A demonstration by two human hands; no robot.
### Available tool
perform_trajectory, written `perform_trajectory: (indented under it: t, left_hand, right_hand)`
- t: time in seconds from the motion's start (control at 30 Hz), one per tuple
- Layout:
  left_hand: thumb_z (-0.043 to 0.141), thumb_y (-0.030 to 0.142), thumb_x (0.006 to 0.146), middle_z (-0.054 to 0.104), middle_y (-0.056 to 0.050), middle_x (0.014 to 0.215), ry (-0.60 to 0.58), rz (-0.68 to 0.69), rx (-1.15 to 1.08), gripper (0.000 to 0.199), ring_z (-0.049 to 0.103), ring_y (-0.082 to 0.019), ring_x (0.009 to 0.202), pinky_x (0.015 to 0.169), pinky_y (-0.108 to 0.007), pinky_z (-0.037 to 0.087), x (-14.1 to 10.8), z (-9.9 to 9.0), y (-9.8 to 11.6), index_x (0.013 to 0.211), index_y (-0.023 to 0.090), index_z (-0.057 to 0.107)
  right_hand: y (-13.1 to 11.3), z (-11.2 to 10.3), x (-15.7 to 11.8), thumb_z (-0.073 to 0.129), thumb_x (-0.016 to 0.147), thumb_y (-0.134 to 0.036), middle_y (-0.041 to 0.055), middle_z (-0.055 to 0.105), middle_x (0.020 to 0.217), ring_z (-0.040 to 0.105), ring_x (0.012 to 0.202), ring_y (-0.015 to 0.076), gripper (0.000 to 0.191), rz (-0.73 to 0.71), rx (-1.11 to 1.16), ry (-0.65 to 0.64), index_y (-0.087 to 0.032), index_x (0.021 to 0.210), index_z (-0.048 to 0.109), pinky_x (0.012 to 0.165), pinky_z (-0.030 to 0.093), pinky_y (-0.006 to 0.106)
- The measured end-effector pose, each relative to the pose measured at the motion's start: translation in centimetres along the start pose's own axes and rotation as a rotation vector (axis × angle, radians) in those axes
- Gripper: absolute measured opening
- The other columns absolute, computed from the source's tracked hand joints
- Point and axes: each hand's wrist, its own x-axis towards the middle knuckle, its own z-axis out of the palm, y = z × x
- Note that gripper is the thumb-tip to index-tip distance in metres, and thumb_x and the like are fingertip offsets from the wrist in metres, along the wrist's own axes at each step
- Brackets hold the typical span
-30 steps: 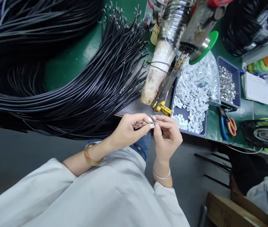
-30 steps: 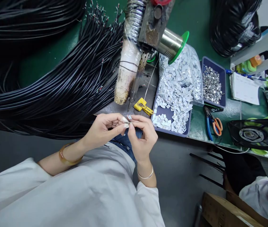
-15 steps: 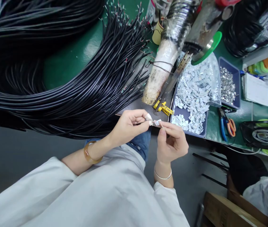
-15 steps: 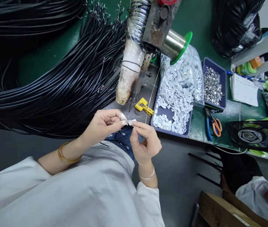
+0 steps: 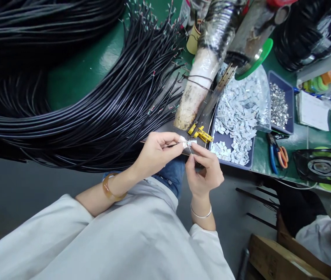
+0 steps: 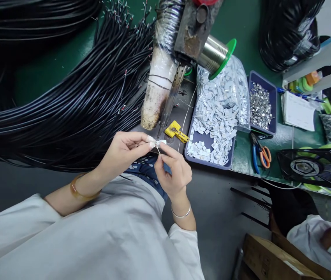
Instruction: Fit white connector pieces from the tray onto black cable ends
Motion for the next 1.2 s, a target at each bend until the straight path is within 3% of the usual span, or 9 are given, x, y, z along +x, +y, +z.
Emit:
perform_trajectory:
  t: [0.17,0.27,0.47,0.6,0.77,1.03,1.2]
  left_hand:
    - [0.068,0.019,0.077,0.071,-0.001,0.068,0.029,0.029,0.039,0.011,0.062,-0.010,0.063,0.062,-0.018,0.052,0.2,0.1,-0.1,0.071,0.013,0.075]
    - [0.069,0.021,0.077,0.067,0.000,0.065,0.070,0.035,0.082,0.012,0.060,-0.010,0.060,0.058,-0.018,0.050,0.3,0.2,-0.3,0.073,0.013,0.075]
    - [0.069,0.021,0.078,0.064,0.000,0.062,0.111,0.078,0.163,0.012,0.054,-0.008,0.056,0.051,-0.016,0.043,0.2,0.1,-0.2,0.075,0.013,0.076]
    - [0.069,0.019,0.078,0.066,0.000,0.061,0.091,0.076,0.210,0.012,0.051,-0.007,0.052,0.048,-0.015,0.039,0.2,-0.1,0.0,0.075,0.012,0.078]
    - [0.071,0.020,0.076,0.074,-0.003,0.070,0.045,0.032,0.146,0.012,0.062,-0.010,0.060,0.058,-0.017,0.050,0.6,-0.2,0.1,0.074,0.012,0.080]
    - [0.072,0.020,0.073,0.073,-0.002,0.067,0.109,0.000,0.117,0.012,0.060,-0.009,0.056,0.054,-0.017,0.049,0.6,0.1,0.7,0.075,0.012,0.081]
    - [0.072,0.019,0.073,0.076,-0.003,0.071,0.026,-0.017,0.074,0.010,0.066,-0.012,0.066,0.062,-0.019,0.055,0.7,-0.1,0.6,0.072,0.013,0.080]
  right_hand:
    - [0.4,0.2,-0.1,0.065,0.090,-0.012,0.0091,0.074,0.123,0.078,0.097,0.0199,0.012,0.180,0.165,-0.030,-0.022,0.096,0.061,0.079,0.068,0.035]
    - [0.2,0.3,0.2,0.065,0.090,-0.013,0.0102,0.074,0.124,0.078,0.096,0.0203,0.010,0.249,0.219,-0.049,-0.021,0.096,0.062,0.079,0.069,0.036]
    - [-0.2,0.3,1.1,0.066,0.088,-0.009,0.0089,0.073,0.126,0.076,0.107,0.0210,0.015,0.210,0.247,-0.037,-0.021,0.096,0.065,0.090,0.068,0.040]
    - [0.0,0.3,1.0,0.067,0.086,-0.008,0.0085,0.075,0.122,0.077,0.100,0.0191,0.014,0.220,0.266,-0.019,-0.021,0.092,0.063,0.085,0.069,0.036]
    - [0.4,0.3,0.7,0.066,0.089,-0.012,0.0074,0.076,0.118,0.078,0.095,0.0181,0.011,0.235,0.209,-0.048,-0.021,0.093,0.063,0.082,0.069,0.034]
    - [-0.2,0.6,1.3,0.068,0.086,-0.010,0.0078,0.075,0.120,0.077,0.103,0.0202,0.013,0.226,0.238,0.001,-0.021,0.092,0.065,0.084,0.069,0.037]
    - [0.2,0.6,0.8,0.068,0.087,-0.012,0.0079,0.077,0.116,0.078,0.094,0.0192,0.011,0.276,0.275,0.000,-0.020,0.090,0.063,0.079,0.070,0.036]
